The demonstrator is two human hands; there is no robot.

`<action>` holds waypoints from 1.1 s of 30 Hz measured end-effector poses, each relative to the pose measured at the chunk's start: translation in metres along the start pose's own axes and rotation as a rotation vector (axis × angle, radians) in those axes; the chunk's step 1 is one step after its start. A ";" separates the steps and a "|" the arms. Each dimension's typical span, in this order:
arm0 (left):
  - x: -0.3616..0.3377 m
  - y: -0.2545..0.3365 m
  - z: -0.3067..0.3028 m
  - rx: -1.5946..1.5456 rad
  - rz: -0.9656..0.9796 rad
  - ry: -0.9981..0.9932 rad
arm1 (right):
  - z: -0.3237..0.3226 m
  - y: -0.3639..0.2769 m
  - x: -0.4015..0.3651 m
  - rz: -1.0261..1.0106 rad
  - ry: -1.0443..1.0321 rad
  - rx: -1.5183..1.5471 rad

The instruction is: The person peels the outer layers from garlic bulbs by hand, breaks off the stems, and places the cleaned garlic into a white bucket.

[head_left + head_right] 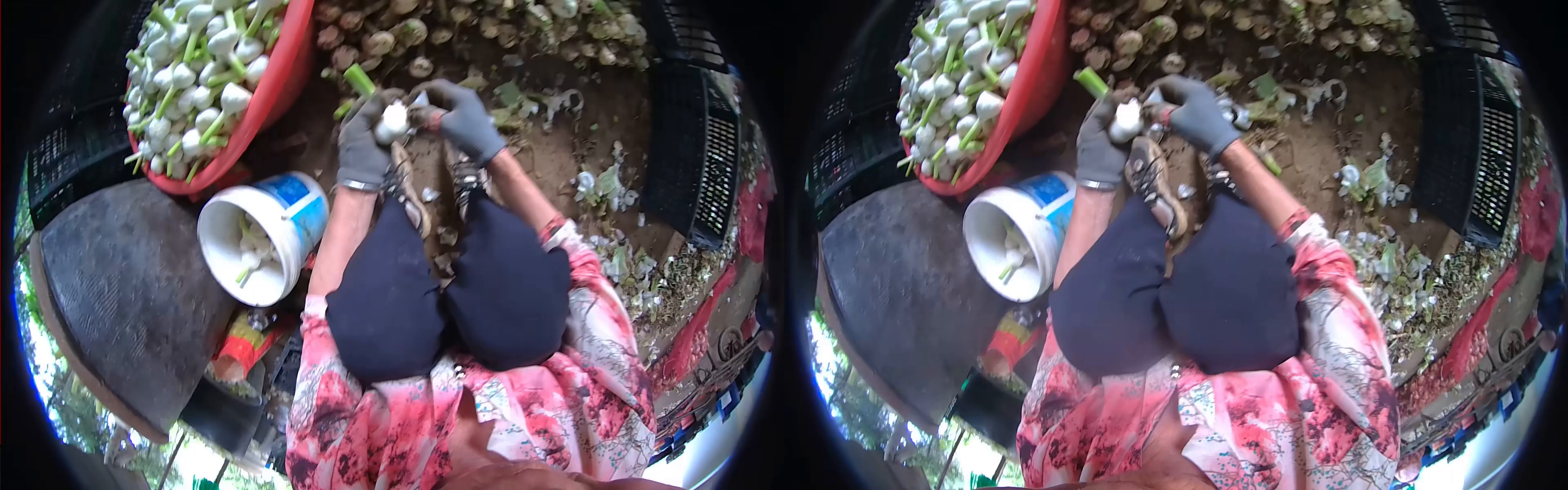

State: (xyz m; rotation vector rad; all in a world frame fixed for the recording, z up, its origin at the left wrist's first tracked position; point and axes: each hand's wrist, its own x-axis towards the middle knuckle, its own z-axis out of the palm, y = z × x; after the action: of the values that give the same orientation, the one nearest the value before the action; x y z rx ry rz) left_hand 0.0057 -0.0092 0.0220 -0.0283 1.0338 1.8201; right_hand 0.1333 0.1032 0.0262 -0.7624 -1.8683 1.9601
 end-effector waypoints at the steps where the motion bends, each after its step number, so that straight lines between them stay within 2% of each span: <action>1: -0.002 0.001 -0.002 0.061 0.000 0.040 | 0.000 0.006 0.001 0.046 -0.025 0.089; 3: -0.009 0.008 -0.005 -0.073 -0.127 -0.016 | -0.002 0.008 -0.006 0.182 0.041 0.220; 4: -0.008 0.006 -0.004 -0.010 -0.104 0.016 | 0.000 -0.001 -0.011 0.299 0.043 0.472; 5: -0.006 0.003 -0.004 0.056 -0.078 0.050 | 0.005 -0.011 -0.015 0.299 0.068 0.499; 8: 0.010 -0.017 -0.019 0.172 -0.048 -0.020 | 0.008 -0.012 -0.015 0.163 0.046 0.279; 9: 0.015 -0.019 -0.020 0.080 -0.080 -0.002 | 0.006 -0.016 -0.014 0.207 0.094 0.270; 11: 0.016 -0.012 -0.025 -0.092 -0.127 0.068 | -0.008 0.022 -0.008 0.025 0.252 0.029; 12: 0.012 -0.006 -0.024 -0.077 -0.159 0.054 | -0.012 0.023 -0.009 0.107 0.286 0.072; 13: 0.008 -0.004 -0.020 0.004 -0.102 0.007 | -0.014 0.023 -0.013 0.194 0.324 0.110; 15: 0.003 -0.002 -0.011 0.093 -0.019 0.003 | -0.019 0.035 -0.017 0.208 0.291 0.140; 16: 0.004 0.003 -0.008 -0.025 -0.061 -0.046 | -0.028 0.048 -0.017 0.162 0.428 0.036; 17: 0.001 0.008 -0.006 -0.071 0.005 -0.053 | -0.040 0.067 -0.019 0.197 0.477 0.037; 19: -0.007 0.025 0.010 -0.160 -0.079 -0.134 | -0.051 0.051 -0.029 0.318 0.373 0.087; 21: 0.003 0.015 0.005 -0.160 -0.033 0.016 | -0.047 0.046 -0.033 0.028 0.215 -0.202; 22: 0.005 0.014 0.004 -0.183 -0.046 -0.081 | -0.046 0.028 -0.032 -0.134 0.155 -0.576; 25: 0.001 0.007 0.007 -0.029 0.021 -0.004 | -0.023 -0.002 -0.020 -0.043 0.168 -0.184; 27: -0.004 0.007 0.014 0.113 0.069 0.053 | -0.006 -0.021 -0.014 -0.009 0.059 -0.072; 29: -0.005 0.006 0.018 0.246 0.122 0.061 | 0.008 -0.007 -0.007 -0.071 0.075 -0.082; 31: -0.011 0.010 0.026 0.255 0.163 0.021 | -0.002 0.003 -0.004 0.101 0.145 -0.002; 33: -0.015 0.017 0.027 0.273 0.174 0.006 | -0.020 0.039 -0.007 0.109 0.311 -0.201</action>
State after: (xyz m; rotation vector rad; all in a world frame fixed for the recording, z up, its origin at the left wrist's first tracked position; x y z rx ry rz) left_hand 0.0114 -0.0051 0.0571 0.2271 1.3148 1.8174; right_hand 0.1560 0.1119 -0.0116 -1.1766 -1.8809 1.6146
